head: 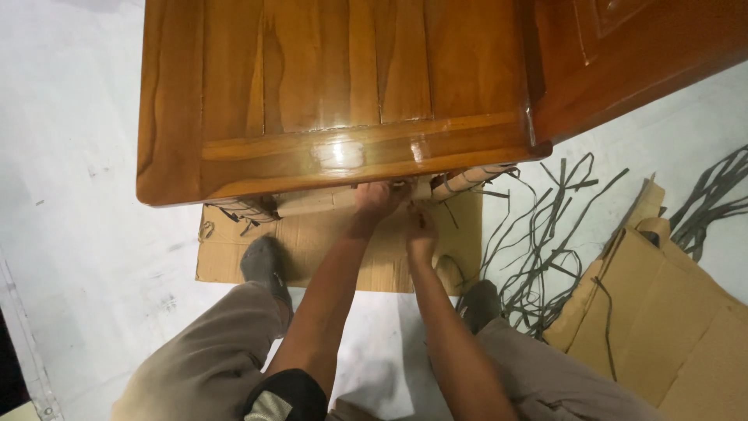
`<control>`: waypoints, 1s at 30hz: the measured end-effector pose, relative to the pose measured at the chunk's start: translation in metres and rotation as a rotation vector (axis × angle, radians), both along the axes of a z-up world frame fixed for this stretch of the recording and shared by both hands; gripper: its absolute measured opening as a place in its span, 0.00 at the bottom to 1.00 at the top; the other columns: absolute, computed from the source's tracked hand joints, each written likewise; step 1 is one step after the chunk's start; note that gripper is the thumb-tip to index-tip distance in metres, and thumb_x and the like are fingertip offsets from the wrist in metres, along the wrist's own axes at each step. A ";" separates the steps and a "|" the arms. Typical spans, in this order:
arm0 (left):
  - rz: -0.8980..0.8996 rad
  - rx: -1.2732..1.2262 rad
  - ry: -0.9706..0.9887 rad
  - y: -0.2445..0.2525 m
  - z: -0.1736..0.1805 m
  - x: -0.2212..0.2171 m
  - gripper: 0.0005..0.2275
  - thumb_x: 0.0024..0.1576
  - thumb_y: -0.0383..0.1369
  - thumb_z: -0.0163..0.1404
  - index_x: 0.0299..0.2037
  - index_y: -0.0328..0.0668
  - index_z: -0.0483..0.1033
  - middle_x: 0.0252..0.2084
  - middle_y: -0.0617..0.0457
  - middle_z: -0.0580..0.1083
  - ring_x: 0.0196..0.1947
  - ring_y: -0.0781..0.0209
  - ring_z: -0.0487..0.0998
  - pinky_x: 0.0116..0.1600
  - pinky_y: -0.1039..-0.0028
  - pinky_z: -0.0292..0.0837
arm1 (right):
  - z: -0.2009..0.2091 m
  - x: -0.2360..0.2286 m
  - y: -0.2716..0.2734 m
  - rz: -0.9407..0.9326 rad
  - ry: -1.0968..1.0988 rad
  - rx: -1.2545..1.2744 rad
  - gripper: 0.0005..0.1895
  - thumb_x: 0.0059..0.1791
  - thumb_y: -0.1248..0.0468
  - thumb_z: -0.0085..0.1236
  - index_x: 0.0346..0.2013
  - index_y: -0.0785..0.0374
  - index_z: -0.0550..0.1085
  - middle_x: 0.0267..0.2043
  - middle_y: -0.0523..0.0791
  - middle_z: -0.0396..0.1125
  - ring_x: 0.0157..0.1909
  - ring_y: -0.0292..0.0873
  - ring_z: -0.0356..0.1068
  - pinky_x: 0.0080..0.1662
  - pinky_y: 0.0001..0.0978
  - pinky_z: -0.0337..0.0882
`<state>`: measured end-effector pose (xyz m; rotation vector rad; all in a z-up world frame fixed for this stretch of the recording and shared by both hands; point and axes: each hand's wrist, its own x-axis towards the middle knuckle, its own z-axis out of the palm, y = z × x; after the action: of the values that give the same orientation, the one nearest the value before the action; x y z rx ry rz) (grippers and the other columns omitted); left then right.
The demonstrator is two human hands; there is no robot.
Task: Secure cardboard protectors to the legs of a wooden chair using plastic straps.
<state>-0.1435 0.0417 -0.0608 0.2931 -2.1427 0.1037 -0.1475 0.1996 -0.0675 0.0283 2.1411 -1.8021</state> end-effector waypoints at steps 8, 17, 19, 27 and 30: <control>0.009 0.280 -0.100 0.015 0.031 0.008 0.15 0.50 0.61 0.57 0.23 0.68 0.77 0.21 0.66 0.74 0.25 0.61 0.79 0.31 0.69 0.73 | 0.015 -0.046 -0.004 0.099 0.131 0.271 0.17 0.53 0.51 0.55 0.47 0.58 0.80 0.47 0.51 0.74 0.51 0.51 0.75 0.56 0.47 0.72; -0.032 0.121 -0.069 0.002 -0.014 0.005 0.09 0.54 0.52 0.57 0.24 0.72 0.75 0.25 0.66 0.73 0.25 0.59 0.76 0.33 0.61 0.70 | -0.011 -0.093 -0.044 0.255 0.467 0.451 0.16 0.54 0.57 0.44 0.39 0.61 0.79 0.40 0.56 0.74 0.49 0.62 0.74 0.53 0.54 0.71; 0.000 0.038 -0.044 0.001 -0.029 0.003 0.12 0.56 0.54 0.52 0.27 0.65 0.73 0.29 0.62 0.71 0.27 0.56 0.73 0.33 0.59 0.67 | -0.001 -0.099 -0.054 0.322 0.560 0.628 0.19 0.54 0.57 0.42 0.36 0.62 0.80 0.38 0.53 0.76 0.47 0.60 0.76 0.51 0.55 0.72; -0.047 0.333 -0.246 0.012 0.014 0.014 0.18 0.55 0.56 0.52 0.19 0.59 0.72 0.18 0.58 0.70 0.23 0.54 0.75 0.32 0.62 0.71 | 0.023 -0.105 -0.066 0.488 0.334 0.727 0.22 0.48 0.61 0.45 0.52 0.69 0.75 0.52 0.57 0.72 0.57 0.63 0.71 0.59 0.59 0.69; -0.030 0.361 -0.311 0.012 -0.002 0.010 0.21 0.54 0.60 0.50 0.18 0.59 0.74 0.17 0.58 0.71 0.22 0.54 0.76 0.31 0.63 0.72 | 0.010 -0.112 -0.064 0.529 0.335 0.756 0.22 0.50 0.60 0.44 0.53 0.69 0.74 0.52 0.58 0.72 0.57 0.64 0.71 0.58 0.60 0.70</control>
<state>-0.1333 0.0541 -0.0630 0.4786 -2.4706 -0.2755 -0.2597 0.1356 -0.0575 -0.6275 2.6046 -0.6879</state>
